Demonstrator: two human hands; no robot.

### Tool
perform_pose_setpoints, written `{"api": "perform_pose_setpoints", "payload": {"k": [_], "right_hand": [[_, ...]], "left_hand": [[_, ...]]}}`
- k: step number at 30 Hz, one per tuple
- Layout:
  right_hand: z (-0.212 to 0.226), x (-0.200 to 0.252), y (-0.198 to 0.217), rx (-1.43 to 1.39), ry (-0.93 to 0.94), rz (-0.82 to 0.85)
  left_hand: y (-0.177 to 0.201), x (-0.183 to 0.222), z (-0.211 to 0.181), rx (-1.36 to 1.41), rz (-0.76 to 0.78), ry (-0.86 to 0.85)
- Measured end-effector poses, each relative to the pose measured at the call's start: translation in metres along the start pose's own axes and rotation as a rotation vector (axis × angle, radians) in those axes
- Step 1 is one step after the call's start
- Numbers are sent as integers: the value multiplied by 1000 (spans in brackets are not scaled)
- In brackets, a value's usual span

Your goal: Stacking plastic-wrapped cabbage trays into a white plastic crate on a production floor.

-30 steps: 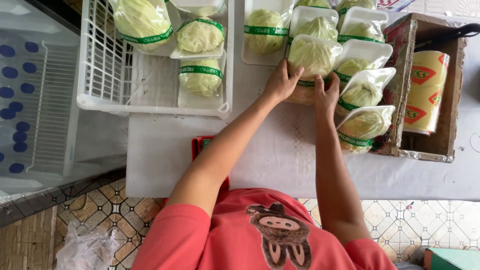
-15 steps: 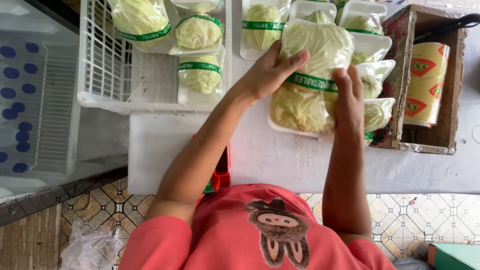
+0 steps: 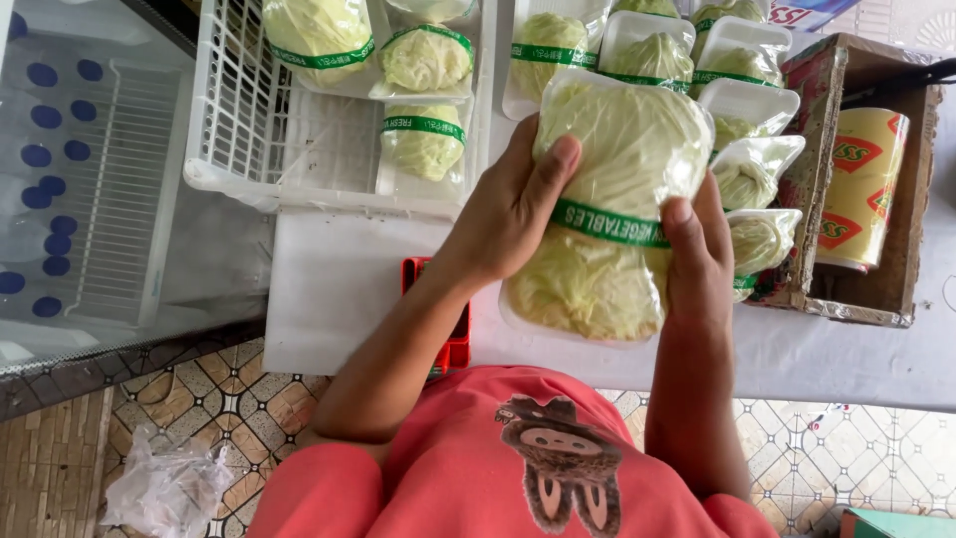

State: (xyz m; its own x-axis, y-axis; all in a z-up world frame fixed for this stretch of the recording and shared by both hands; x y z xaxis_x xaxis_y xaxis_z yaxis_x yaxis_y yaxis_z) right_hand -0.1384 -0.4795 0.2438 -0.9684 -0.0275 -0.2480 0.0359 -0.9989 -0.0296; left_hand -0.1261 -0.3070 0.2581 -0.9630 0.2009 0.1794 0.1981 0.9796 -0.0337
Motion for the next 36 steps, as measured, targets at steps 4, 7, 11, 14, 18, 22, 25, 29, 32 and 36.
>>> {"api": "perform_pose_setpoints", "payload": {"k": [4, 7, 11, 14, 18, 22, 25, 29, 32, 36], "right_hand": [[26, 5, -9, -45, 32, 32], [28, 9, -13, -118, 37, 3], [12, 9, -13, -86, 53, 24], [-4, 4, -12, 12, 108, 15], [9, -15, -55, -4, 243, 190], [25, -44, -120, -60, 322, 349], [7, -70, -160, 92, 375, 425], [-31, -90, -220, -23, 305, 507], [-69, -93, -254, -2, 300, 565], [-132, -92, -276, 163, 240, 568]], "left_hand": [[3, 34, -30, -89, -17, -13], [6, 43, -34, -95, -36, -13], [16, 35, -29, -109, -60, -2], [35, 33, -27, -138, -103, 21], [71, 37, -37, -176, -178, -47], [128, 39, -45, -192, -322, -352], [180, 43, -42, -442, -514, -382], [248, 32, 1, -342, -562, -422], [290, 24, 44, -227, -539, -417], [313, 19, 91, -267, -505, -316]]}}
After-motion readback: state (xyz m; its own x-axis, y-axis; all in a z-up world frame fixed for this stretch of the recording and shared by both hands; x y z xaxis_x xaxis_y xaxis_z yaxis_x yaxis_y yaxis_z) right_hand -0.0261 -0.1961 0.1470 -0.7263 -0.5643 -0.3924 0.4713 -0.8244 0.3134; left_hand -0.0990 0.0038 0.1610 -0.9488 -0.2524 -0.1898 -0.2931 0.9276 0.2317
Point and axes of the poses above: each hand's wrist, its own x-axis away from the middle knuckle, its own y-axis out of the back of the hand, z = x × y, the point moved 6 cm from there along -x, towards the middle knuckle, and after that the axes turned 9 degrees about y, right-handed, at the moved point
